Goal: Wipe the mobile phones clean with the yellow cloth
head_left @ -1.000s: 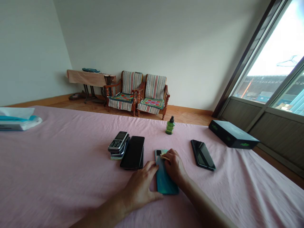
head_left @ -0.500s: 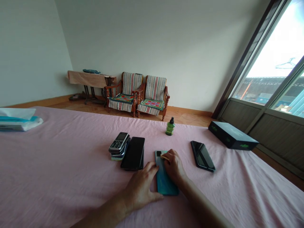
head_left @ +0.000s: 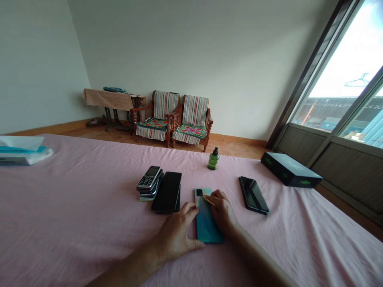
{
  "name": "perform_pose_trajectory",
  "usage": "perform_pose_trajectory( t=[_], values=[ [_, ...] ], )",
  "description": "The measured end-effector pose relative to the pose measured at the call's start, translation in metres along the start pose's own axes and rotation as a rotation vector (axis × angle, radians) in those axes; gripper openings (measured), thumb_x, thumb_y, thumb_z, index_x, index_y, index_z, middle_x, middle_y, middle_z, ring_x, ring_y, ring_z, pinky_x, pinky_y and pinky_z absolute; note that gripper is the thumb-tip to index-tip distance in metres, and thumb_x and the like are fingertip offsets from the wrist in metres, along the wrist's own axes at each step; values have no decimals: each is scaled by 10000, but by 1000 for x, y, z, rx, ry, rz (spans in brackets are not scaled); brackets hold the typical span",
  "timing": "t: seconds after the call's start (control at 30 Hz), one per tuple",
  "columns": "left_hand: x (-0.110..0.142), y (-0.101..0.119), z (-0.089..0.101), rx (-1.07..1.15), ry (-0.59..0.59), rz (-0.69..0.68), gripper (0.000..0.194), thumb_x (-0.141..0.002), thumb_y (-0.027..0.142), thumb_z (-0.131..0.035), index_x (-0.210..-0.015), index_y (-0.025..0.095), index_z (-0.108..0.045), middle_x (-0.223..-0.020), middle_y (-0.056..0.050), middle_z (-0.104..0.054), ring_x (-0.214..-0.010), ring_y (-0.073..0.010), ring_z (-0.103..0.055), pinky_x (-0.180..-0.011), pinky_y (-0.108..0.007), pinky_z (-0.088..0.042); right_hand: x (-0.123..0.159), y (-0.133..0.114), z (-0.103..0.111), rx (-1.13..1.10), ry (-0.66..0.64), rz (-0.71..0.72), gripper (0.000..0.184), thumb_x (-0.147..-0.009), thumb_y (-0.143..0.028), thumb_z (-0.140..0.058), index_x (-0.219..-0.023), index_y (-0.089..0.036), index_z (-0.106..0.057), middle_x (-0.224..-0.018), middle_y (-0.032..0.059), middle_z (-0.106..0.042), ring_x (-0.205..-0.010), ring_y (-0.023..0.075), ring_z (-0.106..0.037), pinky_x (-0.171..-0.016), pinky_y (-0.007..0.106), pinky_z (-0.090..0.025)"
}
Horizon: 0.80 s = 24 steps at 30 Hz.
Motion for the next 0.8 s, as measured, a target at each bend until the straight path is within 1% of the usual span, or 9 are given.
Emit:
perform_pose_trajectory(
  t=[0.17,0.23,0.3,0.4,0.5,0.57,0.63,0.7,0.8],
  values=[
    [0,0,0,25,2,-11,717,-595,320,-812,-1251,245,-531,-1326,-68,-499,-1126,-276,-564,-971,-367,-457,48,-23,11,-107,-67,42,453,-779,27,-451,-1055,-248,-683,-865,47,-555,-811,181,-520,-701,276,-436],
    [0,2,0,30,3,-19,661,-618,323,-794,-1225,242,-544,-1318,-68,-503,-1114,-270,-572,-957,-357,-464,61,-32,14,-126,-98,47,454,-760,44,-448,-1007,-250,-689,-867,48,-552,-822,183,-519,-698,277,-434],
    [1,2,0,31,3,-24,621,-640,334,-776,-1211,241,-549,-1326,-70,-497,-1122,-270,-568,-960,-356,-460,64,-38,14,-146,-134,58,426,-745,49,-459,-945,-243,-697,-857,46,-549,-814,180,-522,-686,270,-432],
    [0,2,-1,22,-3,1,669,-638,336,-775,-1247,244,-512,-1336,-77,-492,-1163,-279,-541,-978,-371,-442,47,-39,9,-192,-132,58,433,-714,64,-460,-936,-223,-697,-857,44,-552,-815,175,-530,-700,267,-439],
    [0,2,-2,17,3,60,838,-600,308,-798,-1338,254,-404,-1344,-84,-487,-1214,-288,-498,-1007,-402,-414,14,-31,-2,-190,-82,46,405,-722,55,-456,-921,-199,-700,-852,48,-559,-836,179,-532,-746,284,-441],
    [0,2,-2,19,22,86,985,-570,284,-817,-1405,241,-297,-1415,-108,-418,-1292,-300,-415,-1058,-428,-360,-7,-25,-10,-175,-44,38,371,-742,33,-467,-938,-183,-696,-862,57,-563,-842,185,-527,-773,305,-439],
    [-1,2,-3,19,36,89,1102,-550,267,-830,-1449,227,-195,-1488,-137,-313,-1357,-313,-312,-1096,-453,-304,-20,-22,-15,-177,-37,43,338,-763,12,-474,-931,-179,-697,-864,61,-564,-846,187,-525,-779,313,-436],
    [0,1,-3,29,37,84,1148,-550,262,-829,-1466,242,-137,-1509,-142,-269,-1369,-320,-288,-1098,-471,-298,-22,-21,-17,-184,-49,53,315,-770,5,-474,-877,-184,-702,-845,52,-562,-833,181,-528,-764,304,-435],
    [0,0,-3,60,36,70,1134,-566,279,-816,-1469,275,-130,-1461,-125,-350,-1323,-323,-369,-1067,-474,-339,-8,-27,-12,-198,-75,65,315,-752,16,-479,-825,-191,-704,-822,38,-558,-812,171,-537,-734,283,-439]
  ],
)
Point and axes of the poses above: each hand's wrist, its own x-axis away from the middle knuckle, its own z-axis out of the back of the hand, y = z × x, the point moved 2 cm from there along -x, towards the middle knuckle
